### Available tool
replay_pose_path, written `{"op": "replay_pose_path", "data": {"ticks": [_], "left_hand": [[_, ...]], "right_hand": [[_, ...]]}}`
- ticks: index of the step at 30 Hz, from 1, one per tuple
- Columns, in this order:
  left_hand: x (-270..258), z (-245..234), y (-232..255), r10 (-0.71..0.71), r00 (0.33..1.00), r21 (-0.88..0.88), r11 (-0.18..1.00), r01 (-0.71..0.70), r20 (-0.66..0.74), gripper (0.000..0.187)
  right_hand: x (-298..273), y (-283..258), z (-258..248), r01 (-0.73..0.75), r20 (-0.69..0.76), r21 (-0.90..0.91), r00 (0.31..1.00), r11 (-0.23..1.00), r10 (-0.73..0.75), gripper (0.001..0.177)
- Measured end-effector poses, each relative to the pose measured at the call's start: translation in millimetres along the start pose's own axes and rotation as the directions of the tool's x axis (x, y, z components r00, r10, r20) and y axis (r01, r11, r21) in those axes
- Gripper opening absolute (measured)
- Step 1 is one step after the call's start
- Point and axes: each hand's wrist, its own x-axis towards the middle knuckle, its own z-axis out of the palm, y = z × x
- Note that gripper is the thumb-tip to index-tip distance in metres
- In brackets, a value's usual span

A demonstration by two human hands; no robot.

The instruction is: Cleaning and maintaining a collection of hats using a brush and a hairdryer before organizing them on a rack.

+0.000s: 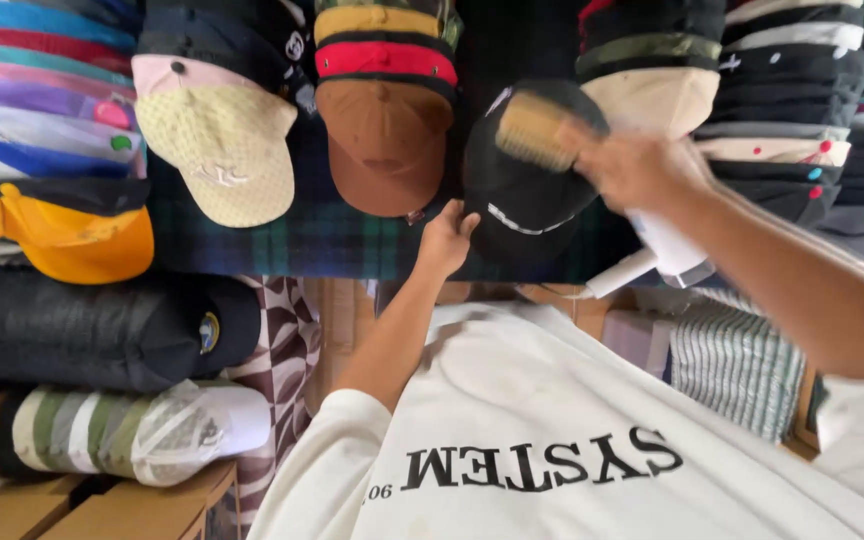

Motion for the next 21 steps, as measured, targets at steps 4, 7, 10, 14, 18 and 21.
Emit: {"op": "replay_pose_path", "data": {"ticks": [4, 7, 10, 14, 18, 21], "left_hand": [[4, 11, -16, 0.082, 0.995, 0.025, 0.996, -0.081, -0.058, 0.031], [22, 17, -24, 0.161, 0.979, 0.025, 0.987, -0.159, -0.127, 0.028], [-3, 6, -1, 0.028, 1.000, 0.000, 1.000, -0.028, -0.014, 0.033], [-2, -5, 4, 0.035, 0.999, 0.007, 0.999, -0.035, 0.029, 0.029], [-3, -4, 1, 0.013, 0.999, -0.035, 0.999, -0.012, 0.040, 0.030], [-3, 3, -9, 0.057, 0.998, -0.069, 0.996, -0.055, 0.027, 0.038]], "right_hand": [[62, 52, -39, -0.446, 0.401, -0.188, 0.779, 0.875, 0.482, 0.040], [60, 21, -50, -0.093, 0.127, -0.102, 0.986, 0.990, 0.106, 0.042], [44, 17, -17, 0.154, 0.156, -0.173, 0.980, 0.973, -0.127, 0.031], [111, 95, -44, -0.165, 0.543, -0.451, 0.729, 0.877, 0.417, 0.046], [145, -4, -97, -0.005, 0.608, -0.361, 0.757, 0.933, 0.239, 0.057], [151, -53, -116, 0.421, 0.882, -0.388, 0.426, 0.820, 0.199, 0.064]]}}
